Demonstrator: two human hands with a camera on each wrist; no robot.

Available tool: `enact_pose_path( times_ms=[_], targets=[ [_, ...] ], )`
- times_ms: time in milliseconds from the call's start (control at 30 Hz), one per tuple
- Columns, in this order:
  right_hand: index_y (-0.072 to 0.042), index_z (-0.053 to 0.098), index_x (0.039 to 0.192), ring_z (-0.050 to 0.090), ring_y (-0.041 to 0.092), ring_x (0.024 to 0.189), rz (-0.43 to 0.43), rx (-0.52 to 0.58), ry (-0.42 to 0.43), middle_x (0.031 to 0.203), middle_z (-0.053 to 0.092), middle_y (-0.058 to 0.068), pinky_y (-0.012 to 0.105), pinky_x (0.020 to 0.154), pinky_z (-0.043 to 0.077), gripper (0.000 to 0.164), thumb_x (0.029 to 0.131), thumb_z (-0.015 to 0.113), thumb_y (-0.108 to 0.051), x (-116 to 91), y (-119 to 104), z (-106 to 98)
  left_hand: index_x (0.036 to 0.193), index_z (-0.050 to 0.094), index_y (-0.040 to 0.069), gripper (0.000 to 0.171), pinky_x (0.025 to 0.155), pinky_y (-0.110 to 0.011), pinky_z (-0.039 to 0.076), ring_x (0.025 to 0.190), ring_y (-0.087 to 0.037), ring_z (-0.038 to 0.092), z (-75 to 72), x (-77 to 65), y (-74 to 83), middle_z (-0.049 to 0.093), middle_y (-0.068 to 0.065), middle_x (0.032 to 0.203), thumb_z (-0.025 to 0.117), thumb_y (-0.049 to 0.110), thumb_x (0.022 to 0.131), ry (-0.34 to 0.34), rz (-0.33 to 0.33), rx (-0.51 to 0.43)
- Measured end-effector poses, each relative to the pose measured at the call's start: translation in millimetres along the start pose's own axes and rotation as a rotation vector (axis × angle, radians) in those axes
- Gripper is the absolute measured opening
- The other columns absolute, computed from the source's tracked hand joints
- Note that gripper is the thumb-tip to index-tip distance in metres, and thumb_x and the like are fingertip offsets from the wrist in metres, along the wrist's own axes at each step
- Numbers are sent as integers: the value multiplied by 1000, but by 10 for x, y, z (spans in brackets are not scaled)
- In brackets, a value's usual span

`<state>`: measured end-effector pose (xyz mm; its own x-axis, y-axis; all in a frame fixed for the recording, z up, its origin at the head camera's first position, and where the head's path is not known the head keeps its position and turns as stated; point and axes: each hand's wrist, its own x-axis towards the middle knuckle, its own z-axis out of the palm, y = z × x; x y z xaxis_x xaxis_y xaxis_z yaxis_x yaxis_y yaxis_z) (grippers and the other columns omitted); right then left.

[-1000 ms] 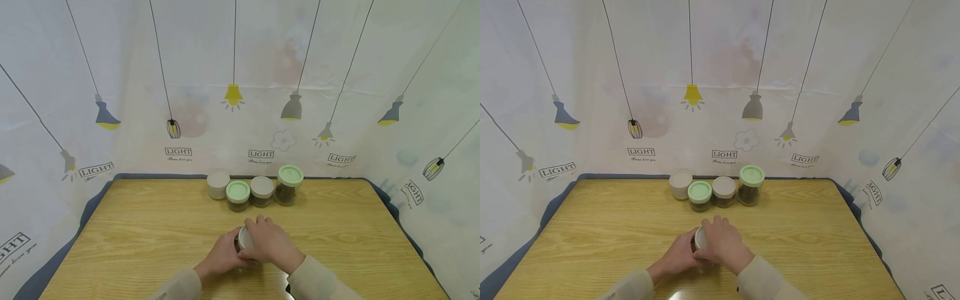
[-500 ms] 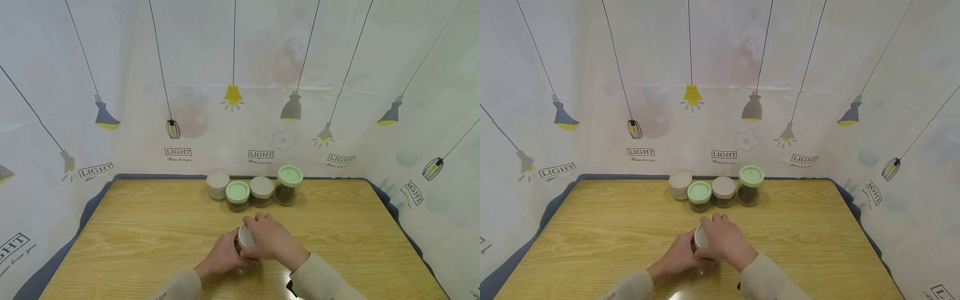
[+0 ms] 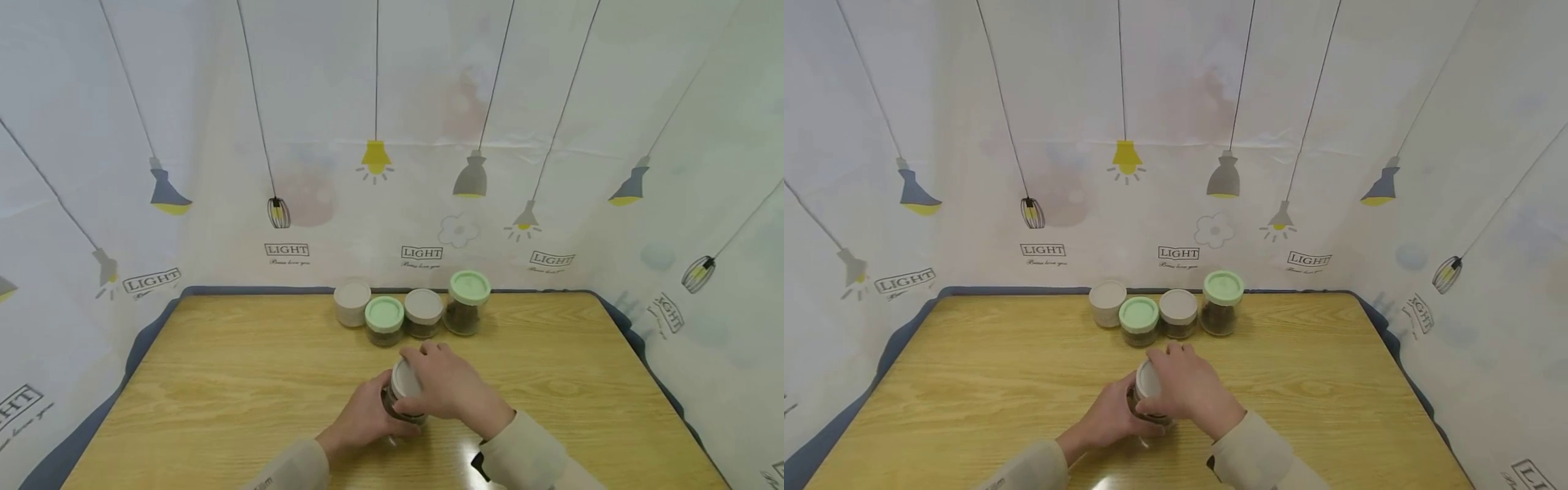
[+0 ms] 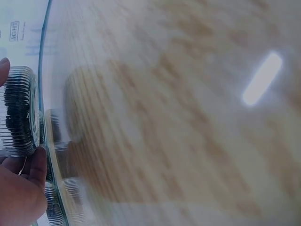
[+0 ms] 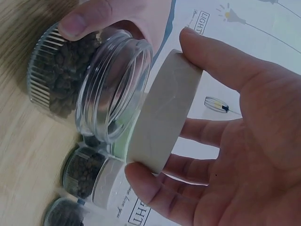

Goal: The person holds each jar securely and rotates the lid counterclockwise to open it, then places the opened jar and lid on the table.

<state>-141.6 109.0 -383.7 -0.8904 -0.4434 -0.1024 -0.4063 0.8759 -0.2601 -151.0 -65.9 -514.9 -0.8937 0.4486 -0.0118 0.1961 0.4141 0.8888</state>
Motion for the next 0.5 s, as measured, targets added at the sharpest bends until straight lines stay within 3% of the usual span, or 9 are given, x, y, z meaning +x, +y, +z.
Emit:
enact_pose_path(
  times_ms=[233,500],
  targets=[
    [-12,51,138,55,35,113,23,13,5,124,59,17,47,84,52,81,74,79,-53,-80,145,-41,141,46,28,89,96,-34,47,113,-13,58,44,64,56,61,5,127,88,47,65,8,-18,-9],
    [-11,52,138,54,37,115,81,31,24,125,58,18,50,84,52,81,73,80,-50,-258,373,-93,141,47,19,91,105,-43,45,120,-19,58,126,166,97,60,0,133,88,47,65,39,-15,39]
  ],
)
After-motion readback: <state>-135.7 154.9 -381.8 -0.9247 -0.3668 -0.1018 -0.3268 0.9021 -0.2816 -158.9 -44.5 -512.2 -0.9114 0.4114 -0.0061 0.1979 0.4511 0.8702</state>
